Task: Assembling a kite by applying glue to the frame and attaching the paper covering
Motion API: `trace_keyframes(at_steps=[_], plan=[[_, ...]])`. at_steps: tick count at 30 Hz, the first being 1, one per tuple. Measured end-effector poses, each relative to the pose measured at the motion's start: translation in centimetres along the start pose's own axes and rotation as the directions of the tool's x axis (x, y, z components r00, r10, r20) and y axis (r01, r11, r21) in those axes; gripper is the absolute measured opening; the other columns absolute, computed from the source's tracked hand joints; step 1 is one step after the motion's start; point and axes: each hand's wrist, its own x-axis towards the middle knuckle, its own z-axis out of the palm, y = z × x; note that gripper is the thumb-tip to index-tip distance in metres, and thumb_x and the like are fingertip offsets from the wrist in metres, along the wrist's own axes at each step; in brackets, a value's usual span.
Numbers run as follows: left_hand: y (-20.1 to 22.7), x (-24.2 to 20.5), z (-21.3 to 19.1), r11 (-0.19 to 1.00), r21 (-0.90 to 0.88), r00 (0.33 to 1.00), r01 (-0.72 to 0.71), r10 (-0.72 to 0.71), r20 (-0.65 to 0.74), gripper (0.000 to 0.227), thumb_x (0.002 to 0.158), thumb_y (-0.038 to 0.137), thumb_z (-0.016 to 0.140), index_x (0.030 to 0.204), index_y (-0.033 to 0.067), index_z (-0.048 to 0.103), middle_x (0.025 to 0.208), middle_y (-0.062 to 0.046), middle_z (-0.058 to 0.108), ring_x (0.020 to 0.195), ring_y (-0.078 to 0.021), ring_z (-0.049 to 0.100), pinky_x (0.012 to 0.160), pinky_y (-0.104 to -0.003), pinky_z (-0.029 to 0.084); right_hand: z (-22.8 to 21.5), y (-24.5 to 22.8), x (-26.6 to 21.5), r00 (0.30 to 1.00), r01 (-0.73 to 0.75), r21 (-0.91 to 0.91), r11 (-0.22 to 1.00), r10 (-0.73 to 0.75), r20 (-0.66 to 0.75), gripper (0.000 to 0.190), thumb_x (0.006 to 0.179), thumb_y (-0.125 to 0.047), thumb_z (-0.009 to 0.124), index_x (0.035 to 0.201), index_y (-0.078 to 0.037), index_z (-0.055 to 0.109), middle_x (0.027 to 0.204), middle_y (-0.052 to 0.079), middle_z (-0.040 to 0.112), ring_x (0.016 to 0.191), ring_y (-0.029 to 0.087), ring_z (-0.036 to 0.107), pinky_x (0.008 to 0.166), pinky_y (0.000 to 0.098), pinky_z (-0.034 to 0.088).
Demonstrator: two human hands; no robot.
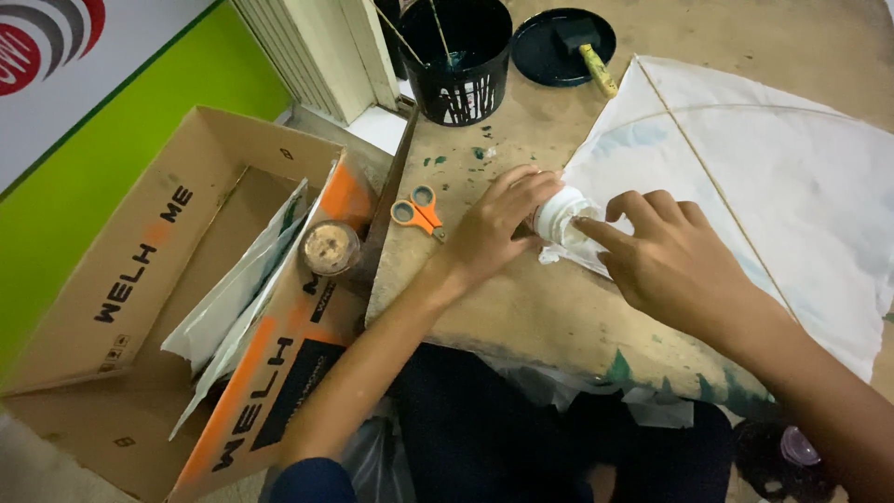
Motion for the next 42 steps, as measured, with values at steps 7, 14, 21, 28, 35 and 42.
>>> trace_keyframes(at_steps=[7, 14, 21, 28, 35, 42], plan=[[1.0, 0.0, -1.3, 0.995, -0.088, 0.999, 0.041, -0.038, 0.028, 0.079, 0.075, 0.011, 0.090, 0.143, 0.0144, 0.050, 0.148, 0.000, 0.057, 0.144, -0.0235, 0.049, 0.127, -0.042, 0.043, 0.2, 1.2, -0.4, 0.985, -0.033, 0.178, 0.983, 0.002, 0.171, 0.045, 0.084, -0.025, 0.072, 0.129, -0.023, 0.071, 0.114, 0.010, 0.068, 0.095, 0.026, 0.069, 0.084, 0.0416, 0.060], [0.5, -0.1, -1.9, 0.939, -0.223, 0.965, 0.263, -0.258, 0.050, 0.098, 0.080, 0.032, 0.086, 0.155, 0.0059, 0.028, 0.153, -0.018, 0.052, 0.137, -0.0325, 0.057, 0.112, -0.041, 0.047, -2.8, 1.8, -1.1, 0.960, -0.278, 0.741, 0.611, 0.155, 0.233, 0.050, 0.088, -0.009, 0.065, 0.138, -0.012, 0.063, 0.117, 0.008, 0.066, 0.095, 0.021, 0.065, 0.083, 0.0329, 0.055], [-1.7, -0.1, -2.1, 0.936, -0.264, 0.944, 0.232, -0.282, -0.169, 0.120, 0.081, 0.047, 0.083, 0.163, 0.0082, 0.004, 0.169, -0.022, 0.024, 0.158, -0.0376, 0.028, 0.129, -0.048, 0.028, -1.2, 5.1, -3.7, 0.935, -0.268, 0.952, -0.146, 0.198, 0.294, 0.060, 0.097, -0.023, 0.042, 0.150, 0.003, 0.043, 0.142, 0.020, 0.056, 0.132, 0.037, 0.054, 0.106, 0.0534, 0.048], [3.4, 4.1, -2.7, 0.998, -0.055, 0.945, -0.008, -0.010, -0.326, 0.067, 0.103, 0.037, 0.067, 0.156, 0.0118, 0.035, 0.166, -0.011, 0.032, 0.162, -0.0364, 0.021, 0.136, -0.052, 0.024, -4.6, 7.9, -7.7, 0.786, -0.380, 0.897, -0.224, 0.434, 0.441, 0.072, 0.087, -0.026, 0.041, 0.151, 0.007, 0.034, 0.143, 0.024, 0.047, 0.135, 0.039, 0.046, 0.103, 0.0531, 0.040], [12.3, 11.9, 3.3, 0.969, -0.096, 0.965, -0.228, 0.211, -0.158, 0.044, 0.096, 0.021, 0.071, 0.135, 0.0061, 0.056, 0.149, -0.010, 0.051, 0.150, -0.0339, 0.039, 0.128, -0.048, 0.037, -5.7, 14.4, -15.0, 0.781, -0.393, 0.770, 0.503, 0.625, -0.010, 0.048, 0.105, -0.003, 0.042, 0.149, 0.015, 0.042, 0.147, 0.029, 0.045, 0.127, 0.040, 0.049, 0.100, 0.0489, 0.044], [11.2, 19.6, 17.8, 0.971, -0.105, 0.970, -0.213, 0.224, 0.100, 0.030, 0.095, 0.026, 0.062, 0.121, 0.0095, 0.066, 0.136, -0.006, 0.062, 0.134, -0.0249, 0.052, 0.110, -0.039, 0.045, -1.7, 21.7, -20.0, 0.762, -0.593, 0.448, 0.670, 0.646, 0.041, 0.055, 0.094, -0.004, 0.059, 0.147, 0.010, 0.052, 0.140, 0.033, 0.053, 0.104, 0.041, 0.059, 0.082, 0.0446, 0.050]])
